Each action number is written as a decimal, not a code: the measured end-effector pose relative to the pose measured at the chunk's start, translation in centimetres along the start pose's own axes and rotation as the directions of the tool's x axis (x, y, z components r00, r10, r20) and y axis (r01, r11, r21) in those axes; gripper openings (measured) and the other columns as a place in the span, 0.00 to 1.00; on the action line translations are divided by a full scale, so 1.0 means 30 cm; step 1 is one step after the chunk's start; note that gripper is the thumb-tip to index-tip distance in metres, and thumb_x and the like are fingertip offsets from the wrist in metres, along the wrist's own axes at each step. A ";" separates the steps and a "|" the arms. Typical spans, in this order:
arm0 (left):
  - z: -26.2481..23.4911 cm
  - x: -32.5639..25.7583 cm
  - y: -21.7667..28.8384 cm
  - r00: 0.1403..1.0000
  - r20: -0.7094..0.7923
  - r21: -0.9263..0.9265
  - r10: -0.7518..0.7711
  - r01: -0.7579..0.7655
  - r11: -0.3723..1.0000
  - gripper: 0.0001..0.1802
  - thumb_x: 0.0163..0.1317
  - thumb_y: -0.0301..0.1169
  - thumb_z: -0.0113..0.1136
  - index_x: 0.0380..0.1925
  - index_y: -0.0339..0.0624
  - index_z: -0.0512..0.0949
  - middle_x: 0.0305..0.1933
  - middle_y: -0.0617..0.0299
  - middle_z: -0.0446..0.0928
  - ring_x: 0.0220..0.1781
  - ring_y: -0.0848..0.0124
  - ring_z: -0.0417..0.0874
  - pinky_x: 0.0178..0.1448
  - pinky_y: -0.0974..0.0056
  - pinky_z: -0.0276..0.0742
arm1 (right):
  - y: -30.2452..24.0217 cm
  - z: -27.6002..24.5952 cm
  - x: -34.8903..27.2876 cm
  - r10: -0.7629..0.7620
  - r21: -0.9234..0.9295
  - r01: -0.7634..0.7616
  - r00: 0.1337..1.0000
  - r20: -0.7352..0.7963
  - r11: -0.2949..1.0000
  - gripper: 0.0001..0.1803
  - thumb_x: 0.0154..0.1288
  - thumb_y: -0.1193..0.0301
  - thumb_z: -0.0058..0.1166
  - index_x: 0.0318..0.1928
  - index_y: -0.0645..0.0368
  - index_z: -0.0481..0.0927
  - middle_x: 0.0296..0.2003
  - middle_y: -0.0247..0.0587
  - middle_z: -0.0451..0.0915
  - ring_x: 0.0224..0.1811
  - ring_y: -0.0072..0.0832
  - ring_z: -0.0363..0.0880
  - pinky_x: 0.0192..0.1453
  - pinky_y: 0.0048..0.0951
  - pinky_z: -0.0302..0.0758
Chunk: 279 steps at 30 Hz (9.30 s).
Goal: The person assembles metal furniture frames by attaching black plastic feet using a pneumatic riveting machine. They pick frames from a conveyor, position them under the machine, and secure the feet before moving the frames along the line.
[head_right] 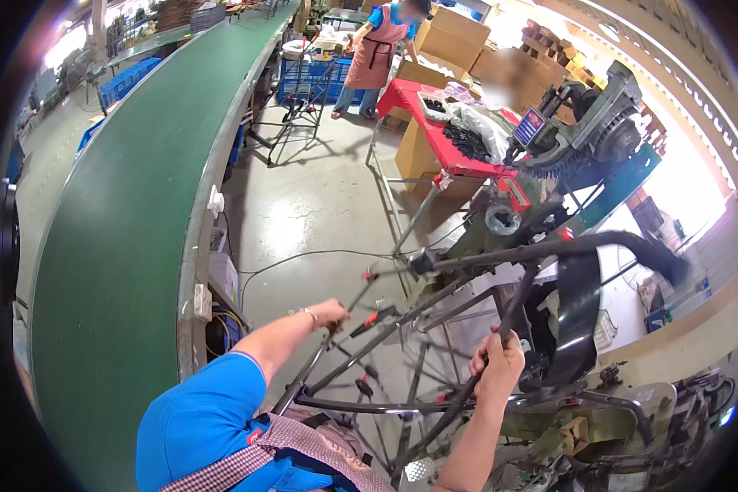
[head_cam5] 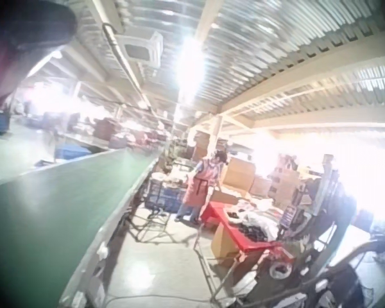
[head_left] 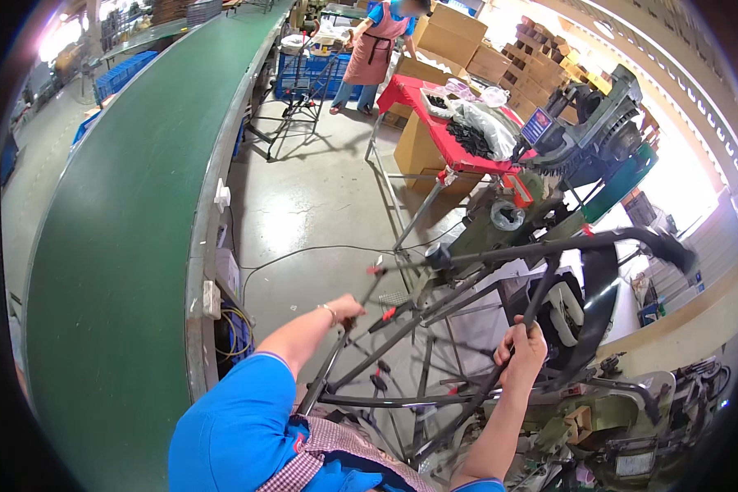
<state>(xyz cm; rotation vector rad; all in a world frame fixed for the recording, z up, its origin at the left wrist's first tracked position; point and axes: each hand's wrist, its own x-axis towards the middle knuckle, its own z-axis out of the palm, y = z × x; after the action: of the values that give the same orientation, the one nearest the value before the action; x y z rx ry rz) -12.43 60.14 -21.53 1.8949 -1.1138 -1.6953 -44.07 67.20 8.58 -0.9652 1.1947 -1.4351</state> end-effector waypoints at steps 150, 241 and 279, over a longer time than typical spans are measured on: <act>-0.386 1.481 1.922 0.272 0.846 0.261 0.458 -0.961 0.089 0.19 0.38 0.30 0.73 0.21 0.33 0.70 0.19 0.47 0.69 0.24 0.50 0.71 0.30 0.54 0.68 | 0.517 0.365 0.718 0.010 -0.111 -0.831 0.139 -0.990 0.545 0.23 0.54 0.55 0.62 0.27 0.67 0.81 0.16 0.38 0.72 0.21 0.21 0.66 0.27 0.34 0.65; -1.009 1.651 1.406 0.924 -0.058 0.361 0.378 -0.333 0.871 0.13 0.56 0.26 0.62 0.42 0.35 0.78 0.32 0.61 0.81 0.30 0.75 0.80 0.34 0.69 0.77 | 0.845 -0.136 2.135 -0.102 -0.944 -0.329 0.938 -0.330 0.026 0.27 0.66 0.56 0.40 0.61 0.55 0.70 0.61 0.54 0.67 0.64 0.47 0.64 0.68 0.45 0.58; -0.691 2.020 1.966 0.508 0.018 0.294 0.861 -0.826 0.481 0.06 0.64 0.26 0.59 0.36 0.33 0.77 0.32 0.63 0.79 0.35 0.79 0.77 0.42 0.71 0.74 | 0.555 0.157 2.041 0.127 0.054 -0.117 0.814 -0.567 0.992 0.03 0.59 0.75 0.55 0.31 0.61 0.76 0.23 0.38 0.76 0.22 0.25 0.72 0.30 0.31 0.70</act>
<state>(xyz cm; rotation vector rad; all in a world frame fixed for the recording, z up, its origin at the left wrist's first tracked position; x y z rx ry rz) -13.08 -26.68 -14.95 1.1342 -1.8750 -0.8366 -47.86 5.86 -7.91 -0.4290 1.6400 -1.6844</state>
